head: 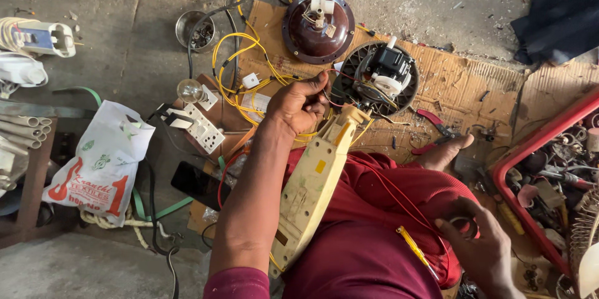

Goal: The person repairs a fan motor by connecting wires and applying adhesive tape to the connections while working on the floor.

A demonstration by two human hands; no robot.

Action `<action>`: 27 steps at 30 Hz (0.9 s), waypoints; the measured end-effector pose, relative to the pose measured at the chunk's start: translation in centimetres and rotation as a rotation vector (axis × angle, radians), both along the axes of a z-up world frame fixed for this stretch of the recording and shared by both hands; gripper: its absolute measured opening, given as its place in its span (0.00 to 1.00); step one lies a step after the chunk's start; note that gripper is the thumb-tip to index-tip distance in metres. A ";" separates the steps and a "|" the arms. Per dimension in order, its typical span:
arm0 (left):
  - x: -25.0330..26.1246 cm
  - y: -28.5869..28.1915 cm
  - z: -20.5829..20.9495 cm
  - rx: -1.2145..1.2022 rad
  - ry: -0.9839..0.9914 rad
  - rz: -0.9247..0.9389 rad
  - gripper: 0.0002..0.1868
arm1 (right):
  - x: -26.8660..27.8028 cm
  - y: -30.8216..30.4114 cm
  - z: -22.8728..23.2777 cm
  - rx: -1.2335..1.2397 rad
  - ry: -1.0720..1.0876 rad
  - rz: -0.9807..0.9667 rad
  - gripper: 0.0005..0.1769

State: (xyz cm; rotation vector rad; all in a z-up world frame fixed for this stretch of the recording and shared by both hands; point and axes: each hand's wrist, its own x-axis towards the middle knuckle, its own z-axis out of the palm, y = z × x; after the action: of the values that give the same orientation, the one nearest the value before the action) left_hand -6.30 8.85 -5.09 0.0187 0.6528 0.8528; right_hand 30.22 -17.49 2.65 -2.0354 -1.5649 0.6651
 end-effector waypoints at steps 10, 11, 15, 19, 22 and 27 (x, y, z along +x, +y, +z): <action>-1.4 -3.7 1.9 0.232 0.467 0.087 0.06 | 1.5 4.0 -0.3 -0.285 0.177 -0.125 0.21; -1.4 -3.7 1.8 0.234 0.442 0.108 0.06 | 1.1 4.3 -0.2 -0.296 0.211 -0.117 0.20; -0.5 -3.3 1.4 0.269 0.349 0.180 0.06 | 0.1 5.7 1.3 -0.414 0.378 -0.295 0.21; 1.0 -3.9 2.8 0.256 0.465 0.288 0.07 | -1.5 7.9 3.1 -0.325 0.252 -0.176 0.18; 1.6 -5.2 4.2 0.270 0.455 0.260 0.08 | -4.7 10.5 3.4 -0.248 0.305 -0.004 0.16; 1.6 -6.1 4.0 0.164 0.688 0.419 0.08 | -12.3 15.4 2.9 -0.011 0.360 0.241 0.18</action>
State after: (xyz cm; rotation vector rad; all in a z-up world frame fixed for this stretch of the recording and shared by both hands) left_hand -4.73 2.70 -1.13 0.3461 1.2558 1.3198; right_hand 17.95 -2.06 5.54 -1.6324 -1.5974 1.0660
